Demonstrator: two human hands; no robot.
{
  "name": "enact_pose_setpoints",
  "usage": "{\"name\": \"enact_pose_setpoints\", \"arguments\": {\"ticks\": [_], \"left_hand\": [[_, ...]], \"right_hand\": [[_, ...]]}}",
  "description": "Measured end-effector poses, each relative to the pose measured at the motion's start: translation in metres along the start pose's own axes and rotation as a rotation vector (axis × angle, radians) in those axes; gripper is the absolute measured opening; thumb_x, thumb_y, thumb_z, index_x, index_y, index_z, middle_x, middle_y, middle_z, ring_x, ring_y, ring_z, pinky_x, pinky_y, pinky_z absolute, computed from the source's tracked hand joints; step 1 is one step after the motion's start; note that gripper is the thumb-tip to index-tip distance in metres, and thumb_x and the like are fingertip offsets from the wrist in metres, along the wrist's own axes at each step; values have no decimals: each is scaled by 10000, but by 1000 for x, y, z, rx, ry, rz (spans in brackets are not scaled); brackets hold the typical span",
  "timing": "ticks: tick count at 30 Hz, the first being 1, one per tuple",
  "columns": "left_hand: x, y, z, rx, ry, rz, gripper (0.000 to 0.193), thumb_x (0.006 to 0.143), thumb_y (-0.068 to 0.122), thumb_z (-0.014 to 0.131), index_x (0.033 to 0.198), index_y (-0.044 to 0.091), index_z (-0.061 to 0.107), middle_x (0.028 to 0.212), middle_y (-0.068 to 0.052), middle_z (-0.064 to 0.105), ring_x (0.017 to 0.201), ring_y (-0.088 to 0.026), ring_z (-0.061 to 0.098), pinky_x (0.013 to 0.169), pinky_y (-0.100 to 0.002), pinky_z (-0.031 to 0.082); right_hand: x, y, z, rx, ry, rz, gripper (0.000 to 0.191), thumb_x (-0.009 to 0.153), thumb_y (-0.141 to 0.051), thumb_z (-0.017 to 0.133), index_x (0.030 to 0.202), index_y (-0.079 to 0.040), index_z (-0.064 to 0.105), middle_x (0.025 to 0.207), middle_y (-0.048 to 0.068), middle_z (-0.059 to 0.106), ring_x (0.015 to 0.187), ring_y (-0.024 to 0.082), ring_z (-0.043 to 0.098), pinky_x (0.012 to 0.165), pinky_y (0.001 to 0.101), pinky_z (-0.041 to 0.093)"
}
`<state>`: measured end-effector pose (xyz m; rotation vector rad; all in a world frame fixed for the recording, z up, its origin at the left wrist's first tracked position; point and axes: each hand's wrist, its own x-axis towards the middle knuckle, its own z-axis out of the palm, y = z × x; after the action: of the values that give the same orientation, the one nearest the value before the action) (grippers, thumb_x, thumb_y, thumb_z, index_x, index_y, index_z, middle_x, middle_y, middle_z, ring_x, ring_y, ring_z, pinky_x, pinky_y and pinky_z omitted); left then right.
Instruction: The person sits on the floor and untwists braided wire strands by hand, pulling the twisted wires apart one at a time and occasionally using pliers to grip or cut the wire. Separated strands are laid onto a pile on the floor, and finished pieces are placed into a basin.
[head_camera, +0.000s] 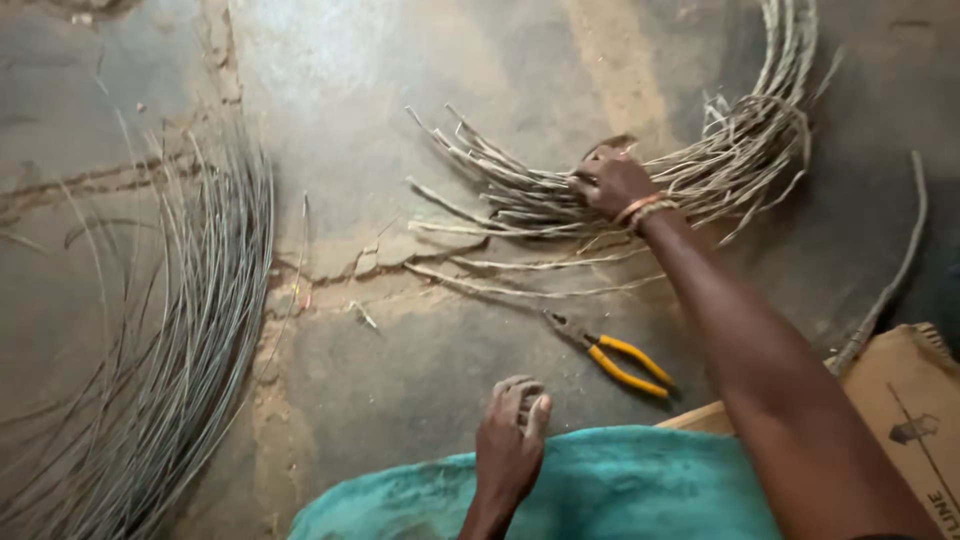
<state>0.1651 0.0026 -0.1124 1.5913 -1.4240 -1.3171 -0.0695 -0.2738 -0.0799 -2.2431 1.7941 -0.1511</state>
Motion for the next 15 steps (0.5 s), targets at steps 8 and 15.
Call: {"name": "enact_pose_setpoints", "arguments": {"ticks": [8, 15], "left_hand": [[-17, 7, -4, 57, 35, 121, 247, 966, 253, 665, 1103, 52, 709, 1210, -106, 678, 934, -286, 722, 791, -394, 584], [-17, 19, -11, -65, 13, 11, 254, 951, 266, 643, 1102, 69, 696, 1216, -89, 670, 892, -257, 746, 774, -371, 598]], "right_hand": [[-65, 10, 31, -144, 355, -158, 289, 899, -104, 590, 1158, -121, 717, 1087, 128, 707, 900, 344, 693, 757, 469, 569], [-85, 4, 17, 17, 529, -286, 263, 928, 12, 546, 1141, -31, 694, 843, 157, 620, 767, 347, 627, 715, 478, 530]]}}
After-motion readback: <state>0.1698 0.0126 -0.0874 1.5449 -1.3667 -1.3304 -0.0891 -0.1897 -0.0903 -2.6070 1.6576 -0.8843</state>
